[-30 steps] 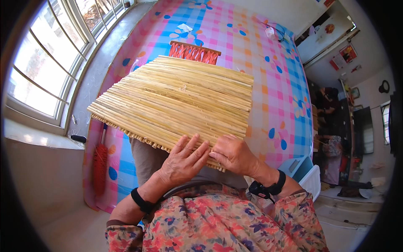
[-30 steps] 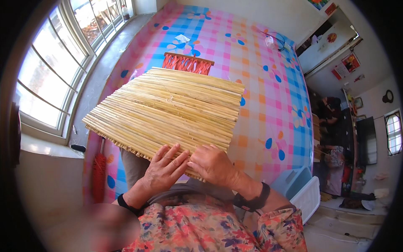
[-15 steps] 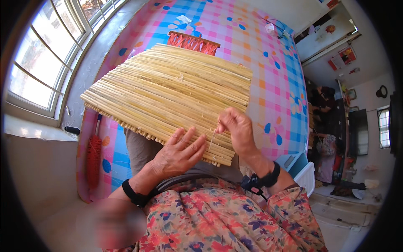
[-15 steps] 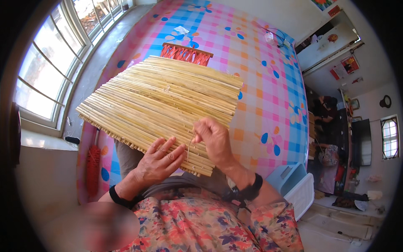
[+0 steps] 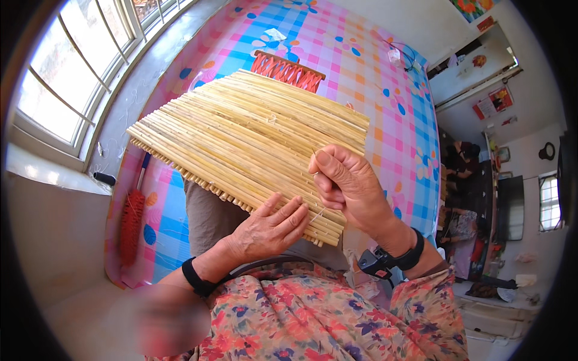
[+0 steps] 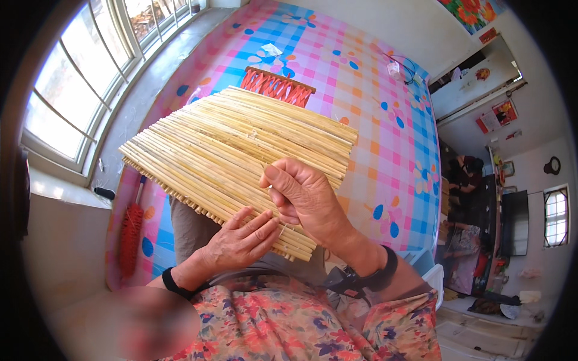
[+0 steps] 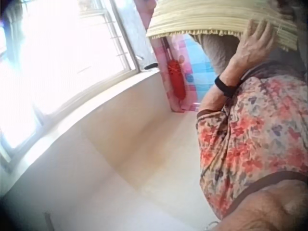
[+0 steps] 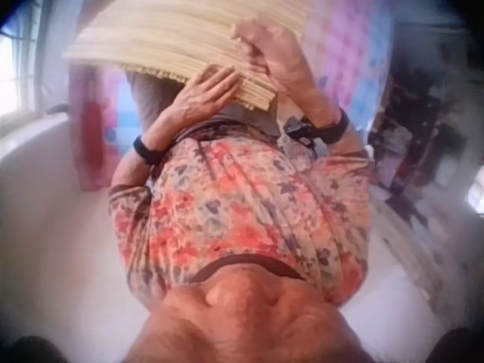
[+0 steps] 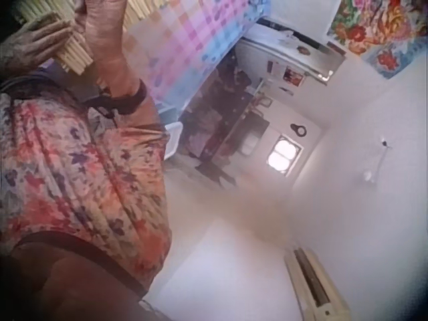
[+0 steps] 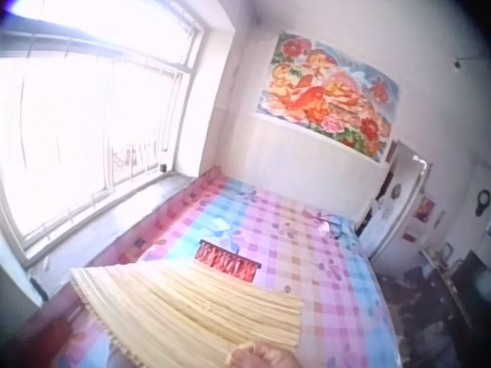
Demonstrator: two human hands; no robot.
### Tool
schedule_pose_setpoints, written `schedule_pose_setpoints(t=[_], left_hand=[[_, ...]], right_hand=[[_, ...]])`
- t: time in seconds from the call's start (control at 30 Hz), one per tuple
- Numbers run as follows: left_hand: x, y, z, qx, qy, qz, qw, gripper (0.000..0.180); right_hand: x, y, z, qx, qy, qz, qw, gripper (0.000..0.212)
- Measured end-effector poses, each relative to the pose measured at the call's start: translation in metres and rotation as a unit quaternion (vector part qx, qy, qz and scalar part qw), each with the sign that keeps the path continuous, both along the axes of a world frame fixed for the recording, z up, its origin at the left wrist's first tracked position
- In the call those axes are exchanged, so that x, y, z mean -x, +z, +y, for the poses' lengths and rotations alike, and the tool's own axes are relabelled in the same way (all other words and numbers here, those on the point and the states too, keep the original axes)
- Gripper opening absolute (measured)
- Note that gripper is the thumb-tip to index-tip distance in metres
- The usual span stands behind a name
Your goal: The person sits on a bed and weaves a bamboo mat by hand, threading white string through the slats and tightening the weave. The person repeatedly adjusts the mat's position and continues the weaving process.
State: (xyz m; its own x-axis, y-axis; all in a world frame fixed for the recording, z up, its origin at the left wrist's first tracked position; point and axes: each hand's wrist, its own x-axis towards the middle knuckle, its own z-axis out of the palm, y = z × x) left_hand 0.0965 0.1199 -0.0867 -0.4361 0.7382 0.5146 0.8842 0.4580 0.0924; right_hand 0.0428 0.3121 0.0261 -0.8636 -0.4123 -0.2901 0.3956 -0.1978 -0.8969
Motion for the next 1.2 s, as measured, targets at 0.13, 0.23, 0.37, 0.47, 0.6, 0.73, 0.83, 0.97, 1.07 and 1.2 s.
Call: schedule_pose_setpoints(t=[0.13, 0.23, 0.37, 0.47, 0.6, 0.73, 0.83, 0.97, 1.07, 1.2], left_hand=[[-0.001, 0.000, -0.004, 0.002, -0.006, -0.010, 1.000, 0.036], [0.002, 0.002, -0.005, 0.001, -0.017, -0.006, 1.000, 0.036], [-0.001, -0.005, -0.009, 0.009, -0.017, -0.006, 1.000, 0.038], [0.000, -0.010, -0.014, 0.007, -0.023, -0.011, 1.000, 0.040], [-0.001, -0.009, -0.014, -0.007, -0.009, 0.004, 1.000, 0.042], [-0.003, -0.013, -0.017, -0.025, -0.012, -0.005, 1.000, 0.042], [-0.002, -0.016, -0.019, -0.037, -0.030, -0.007, 0.999, 0.043], [-0.001, -0.014, -0.019, -0.059, -0.047, 0.002, 0.997, 0.042], [0.002, -0.013, -0.018, -0.066, -0.060, 0.000, 0.996, 0.041], [0.003, -0.009, -0.015, -0.045, -0.053, -0.017, 0.997, 0.042]], right_hand=[[0.012, 0.042, -0.010, -0.062, 0.019, 0.158, 0.985, 0.027], [0.035, 0.055, -0.001, -0.051, -0.012, 0.163, 0.985, 0.027], [0.034, 0.031, 0.014, -0.222, 0.007, 0.236, 0.946, 0.024], [0.015, 0.006, 0.021, -0.294, 0.170, 0.209, 0.917, 0.016], [-0.011, -0.006, 0.041, -0.462, 0.279, 0.219, 0.813, 0.023], [-0.021, -0.014, 0.062, -0.558, 0.306, 0.290, 0.715, 0.020], [-0.015, -0.007, 0.074, -0.522, 0.326, 0.259, 0.744, 0.015], [-0.011, 0.017, 0.068, -0.449, 0.264, 0.150, 0.840, 0.014], [-0.010, 0.007, 0.061, -0.349, 0.241, 0.239, 0.873, 0.013], [-0.025, -0.017, 0.032, -0.199, 0.179, 0.140, 0.953, 0.021]])
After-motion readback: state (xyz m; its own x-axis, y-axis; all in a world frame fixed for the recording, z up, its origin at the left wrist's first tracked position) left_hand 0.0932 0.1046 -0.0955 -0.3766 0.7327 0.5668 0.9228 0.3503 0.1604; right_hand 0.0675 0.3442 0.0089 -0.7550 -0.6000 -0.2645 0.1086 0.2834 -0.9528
